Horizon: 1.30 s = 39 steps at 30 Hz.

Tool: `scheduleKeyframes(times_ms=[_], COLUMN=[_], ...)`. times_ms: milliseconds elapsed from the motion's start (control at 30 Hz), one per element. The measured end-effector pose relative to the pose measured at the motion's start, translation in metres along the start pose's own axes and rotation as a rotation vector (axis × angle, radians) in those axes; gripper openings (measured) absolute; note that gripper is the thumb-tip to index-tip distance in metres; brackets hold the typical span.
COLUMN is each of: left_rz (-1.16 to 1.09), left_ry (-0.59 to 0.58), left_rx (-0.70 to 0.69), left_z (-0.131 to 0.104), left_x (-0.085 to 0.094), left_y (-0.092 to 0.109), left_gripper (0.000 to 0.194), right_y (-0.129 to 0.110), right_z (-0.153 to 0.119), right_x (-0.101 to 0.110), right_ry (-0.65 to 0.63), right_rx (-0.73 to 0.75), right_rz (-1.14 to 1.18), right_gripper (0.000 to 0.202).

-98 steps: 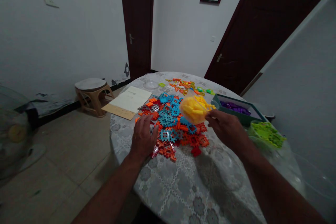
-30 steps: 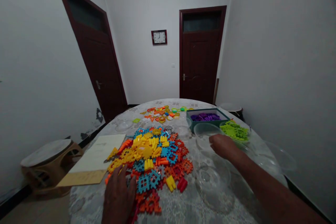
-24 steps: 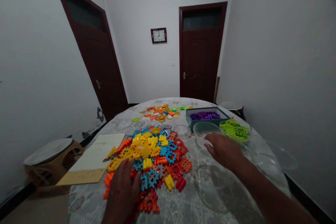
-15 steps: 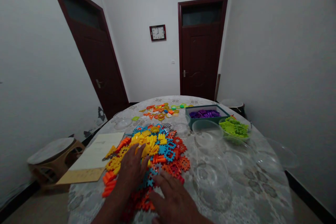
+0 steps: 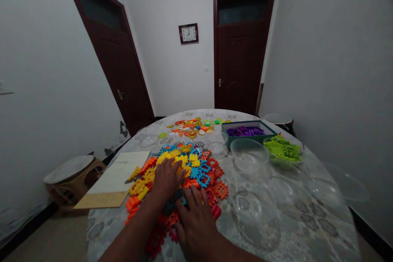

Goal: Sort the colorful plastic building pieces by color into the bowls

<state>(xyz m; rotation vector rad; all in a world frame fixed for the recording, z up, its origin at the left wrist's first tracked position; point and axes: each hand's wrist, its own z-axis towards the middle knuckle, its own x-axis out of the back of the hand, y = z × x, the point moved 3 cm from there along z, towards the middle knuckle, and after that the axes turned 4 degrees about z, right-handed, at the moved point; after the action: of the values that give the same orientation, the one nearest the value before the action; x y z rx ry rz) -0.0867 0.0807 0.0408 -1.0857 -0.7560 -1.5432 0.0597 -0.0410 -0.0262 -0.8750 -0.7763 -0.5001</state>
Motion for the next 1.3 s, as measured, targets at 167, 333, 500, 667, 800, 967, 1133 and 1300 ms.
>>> scheduleKeyframes(times_ms=[167, 333, 500, 667, 800, 967, 1133, 1300], left_rz=[-0.03, -0.012, -0.068, -0.181, -0.224, -0.216, -0.107, -0.047], left_ry=[-0.094, -0.096, 0.044, 0.204, 0.174, -0.011, -0.164, -0.24], left_rx=[-0.02, -0.02, -0.057, -0.051, -0.098, -0.199, -0.167, -0.124], left_z=[0.014, 0.007, -0.009, -0.026, -0.036, -0.025, 0.005, 0.028], left_x=[-0.005, -0.006, -0.012, -0.02, -0.02, -0.011, -0.011, -0.016], left_y=[-0.002, -0.013, -0.03, -0.038, -0.029, -0.003, 0.013, 0.016], left_gripper=[0.047, 0.035, 0.029, 0.031, 0.032, 0.042, 0.046, 0.047], right_y=[0.01, 0.016, 0.016, 0.016, 0.015, 0.014, 0.018, 0.021], right_z=[0.001, 0.001, -0.001, -0.001, 0.0, 0.002, 0.0, -0.001], right_x=[-0.009, -0.017, -0.017, -0.018, -0.02, -0.021, -0.024, -0.028], right_ry=[0.051, 0.069, 0.12, 0.118, 0.132, 0.126, 0.125, 0.133], right_rx=[-0.023, -0.037, -0.025, -0.046, -0.044, -0.058, -0.07, -0.074], right_rz=[-0.062, -0.081, -0.099, -0.11, -0.126, -0.119, -0.102, -0.091], right_gripper=[0.058, 0.066, 0.066, 0.068, 0.07, 0.064, 0.063, 0.064])
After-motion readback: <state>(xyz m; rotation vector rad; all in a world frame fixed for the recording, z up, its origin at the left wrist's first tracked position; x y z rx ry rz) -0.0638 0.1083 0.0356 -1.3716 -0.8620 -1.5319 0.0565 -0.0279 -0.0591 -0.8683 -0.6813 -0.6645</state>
